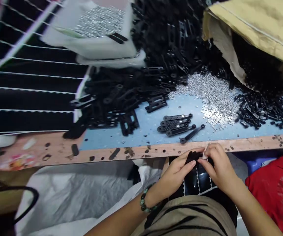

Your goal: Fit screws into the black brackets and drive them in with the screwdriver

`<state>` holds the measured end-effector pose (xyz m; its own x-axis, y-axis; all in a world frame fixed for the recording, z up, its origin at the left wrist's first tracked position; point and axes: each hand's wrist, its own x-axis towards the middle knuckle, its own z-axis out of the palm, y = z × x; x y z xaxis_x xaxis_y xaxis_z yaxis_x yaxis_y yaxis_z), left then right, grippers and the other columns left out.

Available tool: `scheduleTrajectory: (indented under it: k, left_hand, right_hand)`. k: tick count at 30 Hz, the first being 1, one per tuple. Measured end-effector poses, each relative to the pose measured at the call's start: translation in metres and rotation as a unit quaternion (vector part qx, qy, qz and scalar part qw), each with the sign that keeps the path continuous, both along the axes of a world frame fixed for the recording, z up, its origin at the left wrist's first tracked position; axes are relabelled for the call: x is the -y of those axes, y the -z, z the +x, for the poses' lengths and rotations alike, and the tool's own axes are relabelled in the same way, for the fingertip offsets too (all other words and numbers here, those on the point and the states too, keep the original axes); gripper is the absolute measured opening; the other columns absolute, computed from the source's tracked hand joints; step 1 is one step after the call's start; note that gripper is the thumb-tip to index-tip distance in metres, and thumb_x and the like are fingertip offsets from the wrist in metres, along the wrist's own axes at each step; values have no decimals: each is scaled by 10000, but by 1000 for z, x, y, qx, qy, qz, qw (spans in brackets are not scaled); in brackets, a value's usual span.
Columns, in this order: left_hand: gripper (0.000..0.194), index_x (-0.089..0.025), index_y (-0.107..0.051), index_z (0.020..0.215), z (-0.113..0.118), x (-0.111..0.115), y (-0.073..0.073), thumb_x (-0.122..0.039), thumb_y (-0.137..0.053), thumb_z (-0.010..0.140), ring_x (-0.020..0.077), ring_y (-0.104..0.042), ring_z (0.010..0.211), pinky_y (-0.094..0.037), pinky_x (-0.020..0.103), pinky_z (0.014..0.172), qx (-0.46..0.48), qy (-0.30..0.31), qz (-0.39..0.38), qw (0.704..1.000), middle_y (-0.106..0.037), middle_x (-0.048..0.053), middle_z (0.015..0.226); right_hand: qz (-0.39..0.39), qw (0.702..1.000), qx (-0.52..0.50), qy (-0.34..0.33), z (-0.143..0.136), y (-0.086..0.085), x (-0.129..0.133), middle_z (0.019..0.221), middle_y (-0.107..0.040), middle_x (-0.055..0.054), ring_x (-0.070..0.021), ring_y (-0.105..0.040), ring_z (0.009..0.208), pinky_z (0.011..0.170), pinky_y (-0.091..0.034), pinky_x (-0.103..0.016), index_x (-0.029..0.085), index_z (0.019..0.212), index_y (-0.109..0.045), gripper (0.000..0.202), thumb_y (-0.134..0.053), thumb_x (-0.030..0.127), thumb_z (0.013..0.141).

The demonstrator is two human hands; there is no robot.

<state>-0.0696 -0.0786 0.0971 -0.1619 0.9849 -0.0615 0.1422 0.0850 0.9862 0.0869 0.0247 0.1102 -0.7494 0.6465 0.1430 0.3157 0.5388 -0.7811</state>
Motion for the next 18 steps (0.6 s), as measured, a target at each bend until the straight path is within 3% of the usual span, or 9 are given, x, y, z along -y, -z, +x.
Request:
scheduleTrajectory:
  k: [3, 6, 8, 10, 13, 18]
  left_hand:
    - [367, -218, -591, 1256, -27, 20, -1, -223, -361, 969, 205, -542, 1184, -462, 385, 1002, -144, -107, 43, 983, -587, 75, 1291]
    - [365, -215, -587, 1258, -58, 35, 2, -176, -437, 927, 271, -476, 1211, -394, 483, 1003, -356, -182, 62, 914, -593, 87, 1279]
    - [368, -206, -591, 1249, -75, 39, 5, -167, -496, 895, 313, -454, 1205, -340, 531, 989, -458, -182, 41, 869, -605, 95, 1268]
    - [375, -200, -584, 1249, -85, 39, 7, -165, -521, 881, 319, -464, 1188, -299, 543, 989, -496, -157, 16, 854, -612, 90, 1266]
    - [370, -193, -578, 1242, -88, 36, 9, -155, -516, 879, 301, -498, 1156, -254, 538, 1009, -497, -117, 5, 860, -620, 74, 1262]
    - [364, -196, -581, 1232, -84, 39, 13, -153, -521, 876, 281, -518, 1140, -228, 523, 1027, -483, -119, 14, 867, -618, 72, 1269]
  right_hand:
    - [-77, 995, -63, 22, -29, -4, -5, 790, -563, -12, -146, -575, 717, 639, -504, -279, 228, 817, -483, 104, -570, 234, 874]
    - [-172, 975, -109, 89, -58, -3, -15, 745, -585, 12, -116, -571, 595, 537, -501, -250, 230, 919, -531, 132, -622, 284, 839]
    - [-217, 966, -109, 92, -79, -2, -21, 744, -614, 3, -120, -594, 578, 536, -528, -268, 220, 950, -597, 178, -643, 324, 814]
    - [-254, 960, -89, 73, -98, 1, -24, 743, -642, -14, -138, -633, 604, 580, -561, -304, 204, 890, -657, 179, -659, 352, 789]
    - [-284, 956, -47, 55, -121, 8, -23, 703, -656, -19, -147, -645, 584, 568, -563, -308, 190, 801, -681, 189, -677, 373, 754]
    - [-232, 972, 31, 32, -134, 17, -19, 674, -653, -21, -137, -609, 555, 534, -513, -277, 178, 784, -682, 220, -630, 392, 783]
